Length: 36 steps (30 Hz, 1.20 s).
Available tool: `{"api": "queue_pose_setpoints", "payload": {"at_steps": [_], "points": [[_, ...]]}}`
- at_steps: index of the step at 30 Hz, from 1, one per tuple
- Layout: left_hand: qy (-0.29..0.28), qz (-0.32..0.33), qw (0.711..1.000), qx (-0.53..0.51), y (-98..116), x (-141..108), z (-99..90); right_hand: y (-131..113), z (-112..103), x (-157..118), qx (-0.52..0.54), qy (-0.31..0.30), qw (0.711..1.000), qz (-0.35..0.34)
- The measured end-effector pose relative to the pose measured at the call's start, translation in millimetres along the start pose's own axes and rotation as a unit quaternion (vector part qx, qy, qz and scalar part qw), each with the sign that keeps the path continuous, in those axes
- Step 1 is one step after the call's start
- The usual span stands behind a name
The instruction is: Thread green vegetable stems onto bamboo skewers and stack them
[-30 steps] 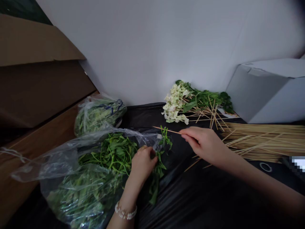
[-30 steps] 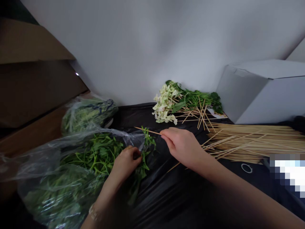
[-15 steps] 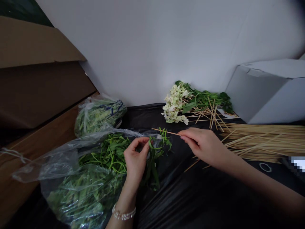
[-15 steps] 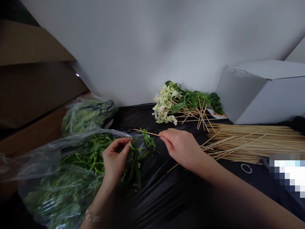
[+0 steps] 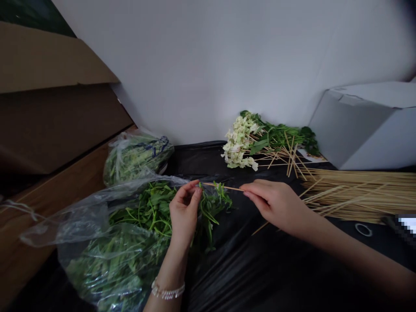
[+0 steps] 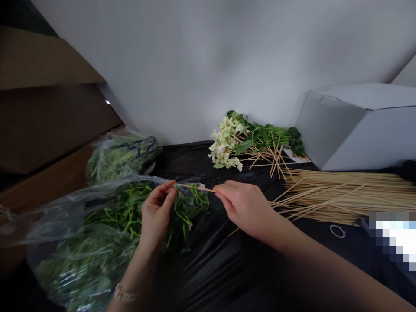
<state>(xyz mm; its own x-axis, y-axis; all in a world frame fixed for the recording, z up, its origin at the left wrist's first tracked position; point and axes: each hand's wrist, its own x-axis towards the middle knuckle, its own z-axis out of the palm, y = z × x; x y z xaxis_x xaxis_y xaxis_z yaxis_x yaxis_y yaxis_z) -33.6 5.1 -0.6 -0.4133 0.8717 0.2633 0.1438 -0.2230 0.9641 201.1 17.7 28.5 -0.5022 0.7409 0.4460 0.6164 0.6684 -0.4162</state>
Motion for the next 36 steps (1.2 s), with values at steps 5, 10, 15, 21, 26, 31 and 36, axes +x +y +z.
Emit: {"api": "queue_pose_setpoints", "payload": {"at_steps": [5, 10, 15, 21, 26, 31, 36], "points": [[-0.002, -0.062, 0.996, -0.068, -3.3, 0.1, 0.5, -2.4, 1.6, -0.8, -0.004, -0.008, 1.000, -0.011], [-0.003, -0.082, 0.987, -0.136, -5.8, 1.7, 0.3, -2.1, 1.7, -1.1, -0.010, -0.015, 1.000, -0.013], [-0.005, -0.097, 0.984, -0.150, -4.4, 0.6, 0.7, -1.4, 3.0, -1.3, -0.007, -0.015, 1.000, -0.012], [-0.004, -0.100, 0.984, -0.146, -0.7, -0.2, 1.4, -1.9, 3.6, -1.6, -0.016, -0.014, 1.000, -0.011], [-0.010, -0.117, 0.982, -0.147, -1.2, 2.0, -0.2, -0.6, 2.8, -1.9, -0.015, -0.014, 1.000, -0.022], [-0.041, -0.156, 0.969, -0.186, 1.1, 2.2, -1.1, 0.0, 4.2, -2.2, -0.002, -0.015, 1.000, -0.020], [-0.069, -0.223, 0.936, -0.264, 5.5, 1.8, -1.6, -1.0, 4.7, -2.3, 0.019, -0.012, 1.000, -0.017]]}}
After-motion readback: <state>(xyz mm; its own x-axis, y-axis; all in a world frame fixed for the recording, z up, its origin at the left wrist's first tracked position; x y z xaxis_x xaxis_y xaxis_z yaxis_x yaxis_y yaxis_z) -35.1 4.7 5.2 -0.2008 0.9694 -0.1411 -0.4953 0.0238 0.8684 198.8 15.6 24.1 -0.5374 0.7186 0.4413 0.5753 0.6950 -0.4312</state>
